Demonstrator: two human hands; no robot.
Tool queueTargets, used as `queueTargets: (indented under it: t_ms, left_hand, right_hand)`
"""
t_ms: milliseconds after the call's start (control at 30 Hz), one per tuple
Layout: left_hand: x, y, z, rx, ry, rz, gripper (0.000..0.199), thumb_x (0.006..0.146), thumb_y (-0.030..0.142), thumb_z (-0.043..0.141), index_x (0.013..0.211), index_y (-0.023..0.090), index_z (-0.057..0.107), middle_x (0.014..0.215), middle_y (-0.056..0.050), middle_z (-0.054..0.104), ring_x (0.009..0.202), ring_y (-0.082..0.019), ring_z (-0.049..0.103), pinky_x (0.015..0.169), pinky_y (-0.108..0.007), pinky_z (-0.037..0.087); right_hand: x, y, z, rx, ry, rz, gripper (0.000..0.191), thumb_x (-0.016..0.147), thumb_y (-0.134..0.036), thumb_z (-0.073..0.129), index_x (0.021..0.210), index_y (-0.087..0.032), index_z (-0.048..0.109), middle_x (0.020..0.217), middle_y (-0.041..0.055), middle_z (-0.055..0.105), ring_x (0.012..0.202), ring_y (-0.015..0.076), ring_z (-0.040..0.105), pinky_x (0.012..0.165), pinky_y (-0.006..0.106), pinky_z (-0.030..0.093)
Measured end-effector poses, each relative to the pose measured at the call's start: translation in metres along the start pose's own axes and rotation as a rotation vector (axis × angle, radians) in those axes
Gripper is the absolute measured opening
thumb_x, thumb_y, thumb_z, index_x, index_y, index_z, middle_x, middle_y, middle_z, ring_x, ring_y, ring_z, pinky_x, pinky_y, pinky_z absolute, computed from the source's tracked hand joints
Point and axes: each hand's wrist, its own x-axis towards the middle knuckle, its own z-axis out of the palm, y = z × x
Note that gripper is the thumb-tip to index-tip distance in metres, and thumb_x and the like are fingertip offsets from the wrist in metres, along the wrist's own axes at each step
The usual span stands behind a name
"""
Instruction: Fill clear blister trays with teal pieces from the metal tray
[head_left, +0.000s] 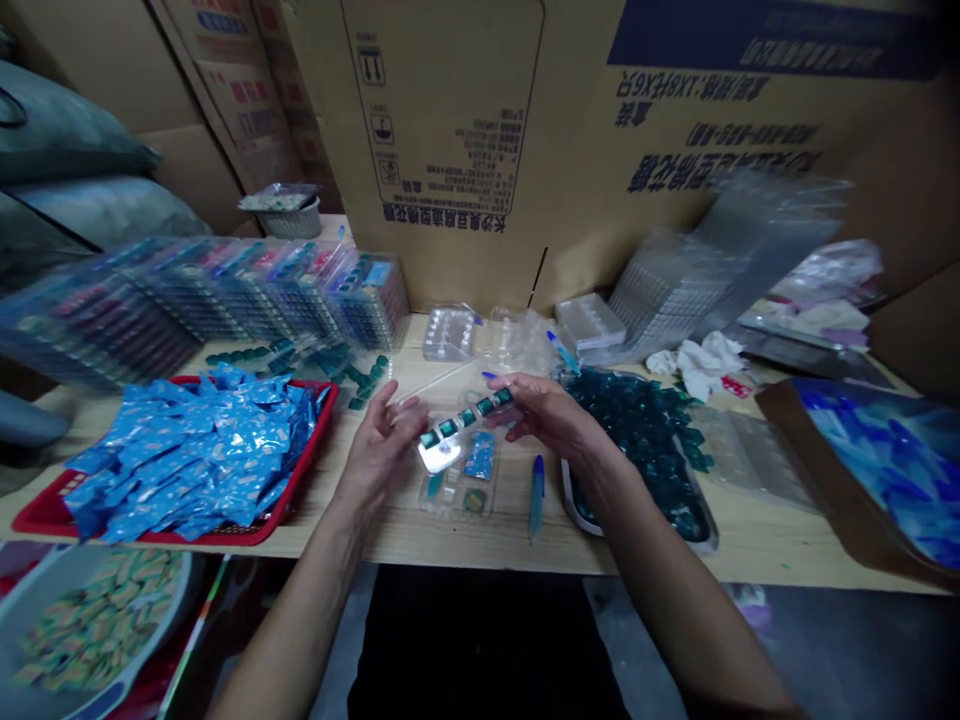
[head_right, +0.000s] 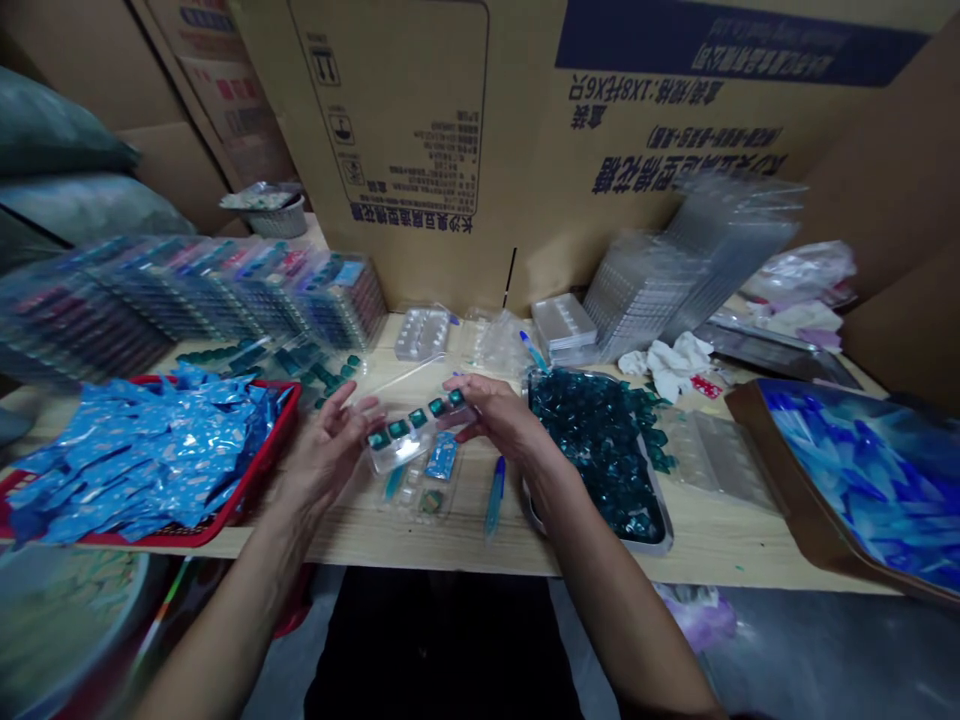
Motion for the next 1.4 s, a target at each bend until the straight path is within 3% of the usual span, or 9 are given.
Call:
queueTargets:
  t_ms: [133,233,433,533,600,767,933,1200,1400]
  left_hand:
    - [-0.013,-0.001,0.012,-0.106,-0.048,-0.238,0.049,0.072,0.033,0.082,0.112,0.014,0.061,0.11,-0.014,0.071,0.096,-0.021,0.07,0.082,-0.03,0.058]
    - [-0.016,-0.005,0.018,-0.031,0.019,-0.198,0.04,0.07,0.022,0.082,0.104,0.012,0.065,0.103,-0.012,0.075,0.082,-0.016,0.072,0.07,-0.022,0.058]
    - [-0.017,-0.003,0.004,0.552,0.24,0.483,0.03,0.084,0.028,0.069,0.111,0.016,0.07,0.099,-0.007,0.077,0.087,-0.019,0.073,0.081,-0.033,0.06]
    - [-0.028,-0.008,-0.009,0.944,0.03,0.857,0.028,0.088,0.018,0.063,0.114,0.022,0.072,0.112,-0.007,0.075,0.103,-0.02,0.071,0.094,-0.036,0.057]
    - [-0.038,-0.018,-0.017,1.04,-0.184,0.97,0.032,0.089,0.013,0.06,0.117,0.022,0.071,0.119,-0.008,0.072,0.112,-0.022,0.068,0.098,-0.037,0.056]
    - [-0.06,-0.045,-0.039,1.114,-0.386,0.828,0.039,0.091,0.012,0.054,0.125,0.026,0.066,0.133,-0.01,0.064,0.126,-0.026,0.058,0.105,-0.045,0.052]
    - [-0.072,-0.054,-0.055,1.119,-0.487,0.767,0.062,0.085,0.005,0.047,0.143,0.028,0.05,0.143,-0.011,0.055,0.134,-0.028,0.05,0.107,-0.049,0.049]
    - [-0.07,-0.041,-0.021,1.107,-0.285,0.53,0.053,0.092,0.024,0.05,0.145,0.025,0.044,0.151,-0.014,0.041,0.142,-0.03,0.038,0.113,-0.052,0.038]
    - [-0.068,-0.055,0.024,1.313,-0.216,0.268,0.09,0.071,0.057,0.075,0.146,0.022,0.039,0.159,-0.02,0.026,0.144,-0.043,0.028,0.112,-0.062,0.032]
  right_hand:
    - [-0.01,0.008,0.007,0.068,0.13,-0.11,0.029,0.082,-0.035,0.065,0.107,-0.02,0.06,0.089,0.0032,0.069,0.074,0.0165,0.071,0.056,0.024,0.056]
    - [-0.014,0.015,0.007,0.012,0.15,-0.153,0.034,0.081,-0.041,0.066,0.108,-0.021,0.06,0.095,0.0035,0.069,0.083,0.0177,0.07,0.063,0.026,0.056]
    - [-0.021,0.014,-0.008,-0.087,0.296,-0.088,0.04,0.079,-0.033,0.068,0.116,-0.021,0.057,0.101,0.0061,0.069,0.084,0.017,0.068,0.069,0.027,0.053]
    - [-0.023,0.018,-0.007,0.108,0.18,0.022,0.043,0.081,-0.036,0.064,0.119,-0.021,0.052,0.095,0.0069,0.071,0.08,0.0193,0.071,0.07,0.031,0.055]
    - [-0.023,0.028,-0.005,0.138,0.161,0.059,0.046,0.08,-0.037,0.065,0.12,-0.021,0.05,0.094,0.007,0.071,0.078,0.0199,0.071,0.067,0.031,0.055]
    - [-0.023,0.064,-0.006,-0.381,0.319,0.028,0.043,0.082,-0.029,0.059,0.124,-0.02,0.054,0.092,0.0044,0.069,0.071,0.0165,0.067,0.063,0.027,0.052]
    - [-0.027,0.082,-0.011,-1.012,0.333,-0.146,0.034,0.086,-0.021,0.053,0.118,-0.015,0.065,0.097,0.0101,0.071,0.086,0.0207,0.066,0.086,0.033,0.05]
    - [-0.025,0.077,-0.003,-0.954,0.303,-0.112,0.045,0.088,-0.018,0.05,0.133,-0.017,0.052,0.09,0.0058,0.069,0.073,0.0189,0.067,0.079,0.032,0.053]
    - [-0.021,0.082,0.0,-0.665,0.24,-0.116,0.044,0.09,-0.018,0.044,0.134,-0.02,0.049,0.086,0.0013,0.068,0.059,0.0129,0.064,0.063,0.028,0.056]
